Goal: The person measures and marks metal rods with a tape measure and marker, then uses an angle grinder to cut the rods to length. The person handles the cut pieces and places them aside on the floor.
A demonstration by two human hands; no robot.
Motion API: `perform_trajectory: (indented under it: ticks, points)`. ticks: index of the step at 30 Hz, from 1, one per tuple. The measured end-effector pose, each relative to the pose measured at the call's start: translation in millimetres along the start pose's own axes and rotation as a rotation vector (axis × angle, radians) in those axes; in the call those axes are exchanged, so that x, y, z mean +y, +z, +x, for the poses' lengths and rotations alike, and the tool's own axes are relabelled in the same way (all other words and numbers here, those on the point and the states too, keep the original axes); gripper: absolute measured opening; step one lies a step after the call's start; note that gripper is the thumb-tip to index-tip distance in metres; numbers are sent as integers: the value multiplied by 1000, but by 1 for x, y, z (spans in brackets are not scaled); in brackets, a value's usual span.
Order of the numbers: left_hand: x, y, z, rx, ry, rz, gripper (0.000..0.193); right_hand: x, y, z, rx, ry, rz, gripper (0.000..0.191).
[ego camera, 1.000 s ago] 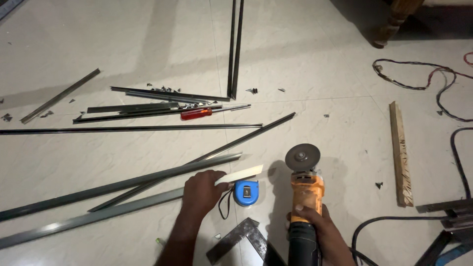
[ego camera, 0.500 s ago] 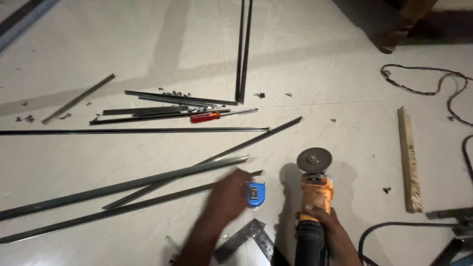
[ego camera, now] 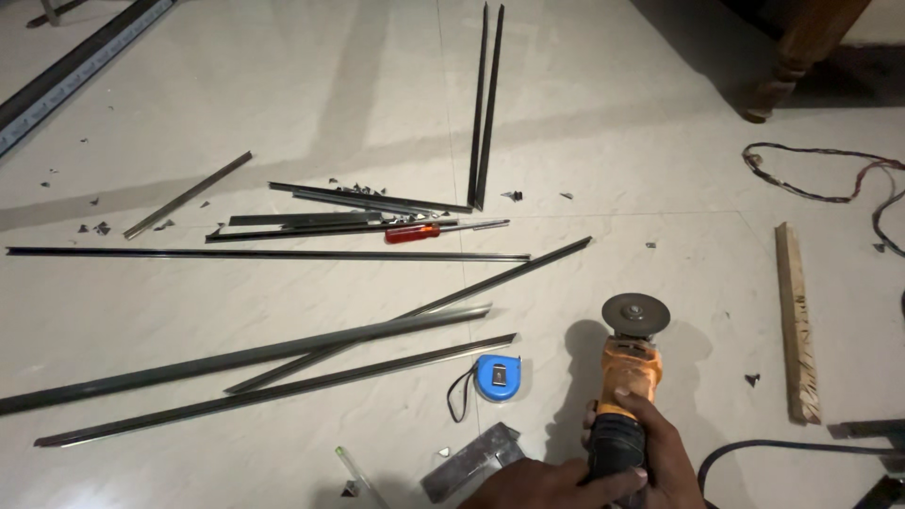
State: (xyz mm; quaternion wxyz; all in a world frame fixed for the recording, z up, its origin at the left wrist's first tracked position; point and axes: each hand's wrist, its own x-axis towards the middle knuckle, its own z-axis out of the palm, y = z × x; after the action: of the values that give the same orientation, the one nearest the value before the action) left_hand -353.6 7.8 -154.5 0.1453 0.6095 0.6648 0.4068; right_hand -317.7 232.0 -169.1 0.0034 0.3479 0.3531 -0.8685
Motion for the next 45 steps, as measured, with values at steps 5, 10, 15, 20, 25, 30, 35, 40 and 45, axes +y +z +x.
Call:
perform_trajectory:
  ticks: [5,10,15,20,25,30,35,40,45]
  points:
    - [-7,-2,1,-37,-8,34,54,3,-2,5,-8,27,51,43]
    - [5,-7,7,14,-32,110,51,8,-4,11,-16,-2,49,39]
    - [10,-25,17,-43,-284,-19,61,11,-18,26,23,-34,22,40]
    - [-23,-57,5,46,-279,105,64,16,-45,54,-68,-18,6,45]
    - [-89,-121,-19,206,-712,540,32,24,-62,81,6,-112,46,47]
    - [-127,-171,-68,323,-836,682,38,23,-69,91,108,-45,213,54]
    - [-141,-170,-75,475,-750,621,46,19,-70,86,53,-60,242,63]
    - [-153,-157,-64,342,-710,660,31,13,-55,72,184,-12,156,58]
    - [-162,-160,-64,252,-839,734,27,9,-38,62,234,4,-8,55]
